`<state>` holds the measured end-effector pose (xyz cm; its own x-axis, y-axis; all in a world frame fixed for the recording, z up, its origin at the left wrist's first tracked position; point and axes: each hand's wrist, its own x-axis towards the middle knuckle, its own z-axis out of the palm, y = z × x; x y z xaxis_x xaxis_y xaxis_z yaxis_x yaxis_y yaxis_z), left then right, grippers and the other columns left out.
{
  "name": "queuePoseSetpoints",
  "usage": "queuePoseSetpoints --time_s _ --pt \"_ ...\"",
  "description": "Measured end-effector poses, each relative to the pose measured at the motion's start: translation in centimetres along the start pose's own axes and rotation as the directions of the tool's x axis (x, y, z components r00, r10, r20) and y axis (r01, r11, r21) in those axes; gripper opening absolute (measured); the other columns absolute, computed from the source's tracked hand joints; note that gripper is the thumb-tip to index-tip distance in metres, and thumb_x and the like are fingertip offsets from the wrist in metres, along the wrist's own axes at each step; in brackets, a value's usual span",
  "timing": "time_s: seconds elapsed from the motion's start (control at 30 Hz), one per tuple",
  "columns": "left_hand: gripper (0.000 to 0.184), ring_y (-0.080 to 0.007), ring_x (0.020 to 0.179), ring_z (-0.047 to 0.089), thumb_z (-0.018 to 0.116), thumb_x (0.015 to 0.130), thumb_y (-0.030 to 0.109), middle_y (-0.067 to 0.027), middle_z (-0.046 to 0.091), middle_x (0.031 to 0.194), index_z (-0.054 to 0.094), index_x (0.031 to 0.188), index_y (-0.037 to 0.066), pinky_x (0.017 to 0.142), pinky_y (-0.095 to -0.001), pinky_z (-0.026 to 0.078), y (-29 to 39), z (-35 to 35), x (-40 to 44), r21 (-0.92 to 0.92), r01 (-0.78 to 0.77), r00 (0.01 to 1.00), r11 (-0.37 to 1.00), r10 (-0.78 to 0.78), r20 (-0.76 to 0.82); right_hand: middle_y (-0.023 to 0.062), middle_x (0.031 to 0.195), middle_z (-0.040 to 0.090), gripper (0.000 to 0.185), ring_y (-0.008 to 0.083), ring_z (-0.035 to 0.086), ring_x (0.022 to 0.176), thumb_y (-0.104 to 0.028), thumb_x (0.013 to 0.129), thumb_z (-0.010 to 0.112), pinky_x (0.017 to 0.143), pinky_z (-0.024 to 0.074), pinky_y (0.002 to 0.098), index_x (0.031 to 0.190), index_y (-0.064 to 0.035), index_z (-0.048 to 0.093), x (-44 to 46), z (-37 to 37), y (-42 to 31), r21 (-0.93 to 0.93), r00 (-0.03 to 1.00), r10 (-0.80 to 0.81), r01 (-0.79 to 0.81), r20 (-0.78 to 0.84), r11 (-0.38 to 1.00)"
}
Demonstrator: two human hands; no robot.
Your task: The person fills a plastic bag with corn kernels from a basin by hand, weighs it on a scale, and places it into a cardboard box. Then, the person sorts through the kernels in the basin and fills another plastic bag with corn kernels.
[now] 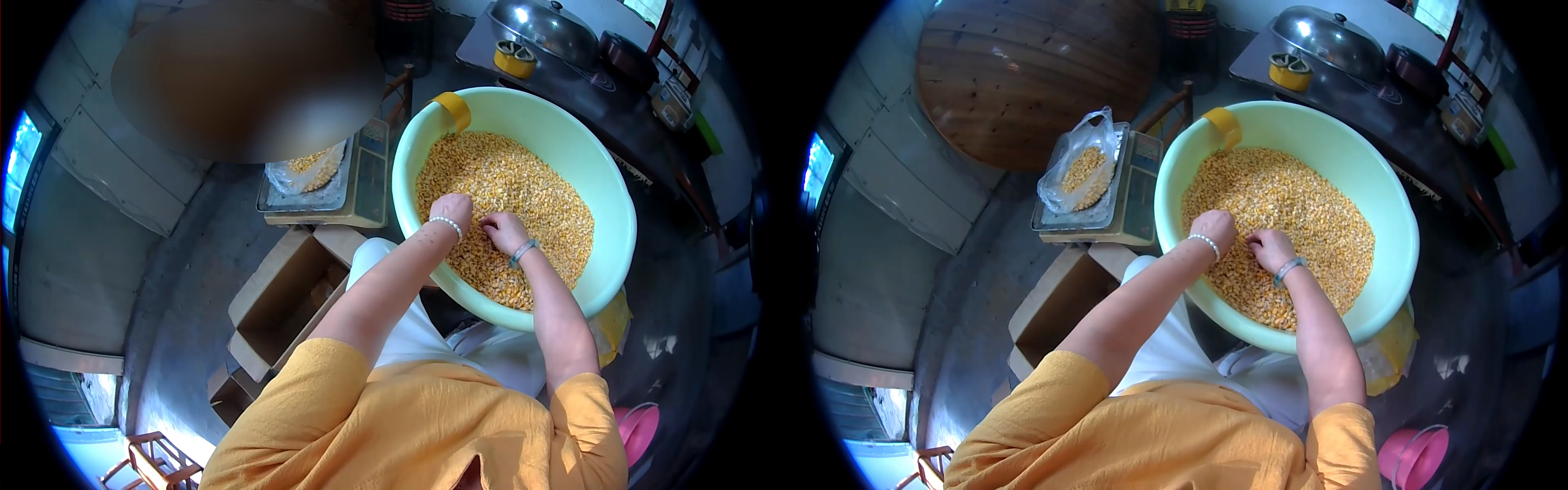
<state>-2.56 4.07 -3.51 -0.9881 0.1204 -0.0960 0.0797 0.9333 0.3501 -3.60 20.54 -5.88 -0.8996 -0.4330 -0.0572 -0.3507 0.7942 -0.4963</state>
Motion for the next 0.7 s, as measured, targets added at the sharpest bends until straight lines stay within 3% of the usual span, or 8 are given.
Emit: queuePoseSetpoints --time_s 0.43,0.53,0.63,0.7 --pt "0.025 -0.0314 0.089 0.063 0.057 0.080 0.024 -0.0185 0.065 0.093 0.067 0.087 0.001 0.077 -0.0398 0.051 -0.05 0.76 0.30 -0.061 0.021 0.999 0.998 -0.019 0.032 0.0142 0.091 0.066 0.019 0.0302 0.063 0.085 -0.018 0.080 0.057 0.080 0.0488 0.0380 0.093 -0.0111 0.069 0.08 0.12 0.24 -0.015 1.000 0.001 -0.001 0.009 1.000" --pt "0.020 -0.0286 0.094 0.063 0.059 0.076 0.011 -0.0158 0.065 0.099 0.067 0.094 0.003 0.078 -0.0373 0.052 0.28 0.11 0.03 -0.036 0.023 0.996 0.999 -0.020 0.082 0.0144 0.091 0.066 0.019 0.0303 0.063 0.086 -0.018 0.080 0.057 0.080 0.0488 0.0383 0.093 -0.0113 0.069 0.19 0.30 0.52 -0.012 1.000 -0.002 0.002 0.009 1.000" --pt "0.021 -0.0286 0.095 0.063 0.059 0.076 0.011 -0.0159 0.065 0.099 0.066 0.094 0.004 0.079 -0.0374 0.052 0.23 0.33 0.11 -0.036 0.020 0.997 0.999 -0.017 0.077 0.0145 0.092 0.066 0.019 0.0303 0.063 0.086 -0.018 0.081 0.057 0.080 0.0486 0.0385 0.094 -0.0114 0.069 0.15 0.25 0.39 -0.015 1.000 0.012 -0.012 0.018 1.000" --pt "0.022 -0.0307 0.092 0.063 0.057 0.079 0.019 -0.0178 0.065 0.096 0.067 0.090 0.002 0.078 -0.0394 0.051 0.04 0.72 0.13 -0.047 0.003 0.999 0.999 -0.001 0.047 0.0144 0.091 0.066 0.019 0.0291 0.063 0.084 -0.017 0.080 0.058 0.079 0.0491 0.0371 0.094 -0.0095 0.069 0.09 0.19 0.25 -0.024 1.000 0.005 -0.005 0.006 1.000"
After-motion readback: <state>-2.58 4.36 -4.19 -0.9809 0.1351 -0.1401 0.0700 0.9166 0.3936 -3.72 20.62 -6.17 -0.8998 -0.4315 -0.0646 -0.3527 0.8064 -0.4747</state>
